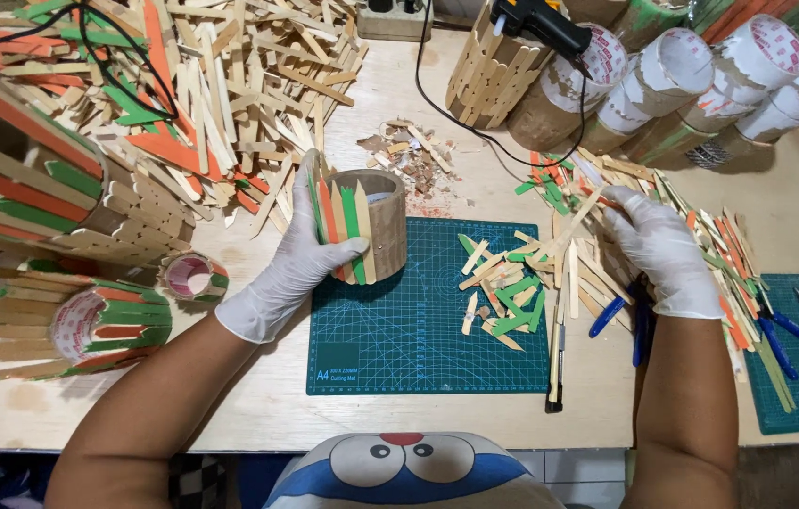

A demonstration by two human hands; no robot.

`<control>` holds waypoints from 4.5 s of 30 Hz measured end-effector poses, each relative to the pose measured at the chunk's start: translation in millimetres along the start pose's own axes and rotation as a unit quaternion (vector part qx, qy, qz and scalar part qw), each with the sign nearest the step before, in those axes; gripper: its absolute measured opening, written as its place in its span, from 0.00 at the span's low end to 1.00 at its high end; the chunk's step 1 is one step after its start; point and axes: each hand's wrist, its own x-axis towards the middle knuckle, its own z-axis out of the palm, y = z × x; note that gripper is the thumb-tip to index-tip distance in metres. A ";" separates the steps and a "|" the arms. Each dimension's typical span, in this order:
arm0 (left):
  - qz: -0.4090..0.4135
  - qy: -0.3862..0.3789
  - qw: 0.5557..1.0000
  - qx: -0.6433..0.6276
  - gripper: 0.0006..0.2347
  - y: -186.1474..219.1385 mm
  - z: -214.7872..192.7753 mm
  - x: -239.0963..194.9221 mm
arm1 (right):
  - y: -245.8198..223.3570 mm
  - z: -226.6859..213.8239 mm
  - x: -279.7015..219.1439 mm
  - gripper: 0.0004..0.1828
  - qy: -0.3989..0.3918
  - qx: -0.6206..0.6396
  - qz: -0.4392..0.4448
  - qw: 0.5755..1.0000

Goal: Gluing colored popsicle sticks onto a cardboard tube using a hot glue gun

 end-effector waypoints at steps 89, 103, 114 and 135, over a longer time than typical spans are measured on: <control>0.125 -0.002 0.992 -0.027 0.50 -27.1 -12.5 10.5 | -160.9 32.6 -22.9 0.02 -0.194 0.472 -0.372 0.776; 0.090 0.007 0.988 -0.125 0.52 -39.6 -13.7 16.1 | -209.2 50.1 -40.6 0.22 -0.053 0.593 -0.285 0.751; 0.100 -0.005 0.986 -0.136 0.53 -51.1 -20.4 23.0 | -228.2 60.4 -40.1 0.40 -0.057 0.550 -0.328 0.766; 0.101 -0.016 0.984 -0.149 0.53 -46.7 -19.3 21.5 | -250.1 31.9 -29.4 0.41 -0.054 0.392 -0.314 0.863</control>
